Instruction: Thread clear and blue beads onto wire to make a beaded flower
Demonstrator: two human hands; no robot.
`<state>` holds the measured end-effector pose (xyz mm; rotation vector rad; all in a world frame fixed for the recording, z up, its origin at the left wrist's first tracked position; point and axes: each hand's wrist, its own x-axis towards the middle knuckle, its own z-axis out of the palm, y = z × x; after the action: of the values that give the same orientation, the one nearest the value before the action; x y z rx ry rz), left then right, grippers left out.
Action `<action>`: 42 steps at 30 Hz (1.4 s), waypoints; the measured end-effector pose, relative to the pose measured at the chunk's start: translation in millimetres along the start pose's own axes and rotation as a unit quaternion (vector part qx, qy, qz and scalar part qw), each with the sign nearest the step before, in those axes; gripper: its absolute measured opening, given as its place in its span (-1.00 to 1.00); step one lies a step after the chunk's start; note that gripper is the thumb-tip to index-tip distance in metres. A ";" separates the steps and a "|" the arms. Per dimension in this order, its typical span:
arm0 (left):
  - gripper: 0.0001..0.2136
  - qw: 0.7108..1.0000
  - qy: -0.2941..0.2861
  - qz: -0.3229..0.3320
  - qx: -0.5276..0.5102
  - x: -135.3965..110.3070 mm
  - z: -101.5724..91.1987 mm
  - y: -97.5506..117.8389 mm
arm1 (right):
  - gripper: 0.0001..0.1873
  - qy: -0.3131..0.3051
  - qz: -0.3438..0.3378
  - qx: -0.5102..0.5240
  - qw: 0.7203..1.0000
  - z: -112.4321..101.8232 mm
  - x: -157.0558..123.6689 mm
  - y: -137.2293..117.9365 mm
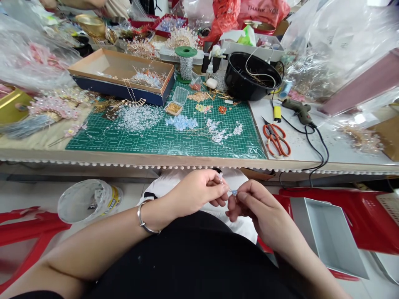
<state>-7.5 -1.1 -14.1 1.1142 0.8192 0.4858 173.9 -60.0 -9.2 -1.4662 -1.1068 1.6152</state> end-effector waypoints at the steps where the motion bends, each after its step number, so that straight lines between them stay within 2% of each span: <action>1: -0.82 1.000 -0.006 -0.008 -0.006 -0.4 -0.7 0.2 | -0.82 -0.010 0.000 0.011 1.000 -0.7 1.4 1.2; 2: -0.81 1.000 -0.014 -0.021 -0.016 -0.7 -1.5 0.4 | -0.82 -0.006 -0.009 -0.006 1.000 -1.8 2.3 2.2; 4: -0.79 0.997 -0.035 -0.053 -0.046 -1.1 -3.0 1.2 | -0.83 0.032 -0.043 -0.115 0.992 -4.9 2.6 2.9; 6: -0.77 0.992 -0.057 -0.084 -0.076 -1.2 -4.3 2.3 | -0.84 0.063 -0.085 -0.248 0.963 -8.1 1.5 1.3; 8: -0.76 0.988 -0.068 -0.107 -0.089 -1.0 -5.2 3.1 | -0.84 0.063 -0.119 -0.331 0.934 -10.7 -0.1 -2.2; 11: -0.76 0.987 -0.070 -0.122 -0.078 -0.5 -6.4 2.7 | -0.82 0.039 -0.136 -0.378 0.915 -13.4 -1.7 -8.0; 16: -0.76 0.982 -0.100 -0.140 -0.072 0.1 -8.4 -1.9 | -0.84 0.006 -0.127 -0.386 0.914 -18.8 2.6 -8.4; 21: -0.77 0.974 -0.130 -0.155 -0.107 0.5 -8.6 -4.3 | -0.86 -0.033 -0.151 -0.341 0.927 -25.8 11.8 -5.6; 24: -0.77 0.969 -0.140 -0.164 -0.119 0.6 -8.0 -3.7 | -0.89 -0.050 -0.172 -0.341 0.923 -26.2 14.3 -9.5; 30: -0.76 0.971 -0.138 -0.165 -0.109 0.7 -6.9 -2.5 | -0.88 -0.039 -0.212 -0.371 0.903 -23.9 12.9 -18.8; 36: -0.80 0.976 -0.135 -0.149 -0.087 0.7 -5.9 -3.4 | -0.87 -0.013 -0.184 -0.372 0.910 -29.9 12.3 -18.9; 42: -0.79 0.978 -0.138 -0.141 -0.070 0.7 -5.4 -3.9 | -0.83 -0.031 -0.198 -0.417 0.887 -27.4 11.1 -27.6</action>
<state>-11.4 1.1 -19.1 0.8933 0.6736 0.1432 198.1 -34.8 11.3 -1.5222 -2.1466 0.9149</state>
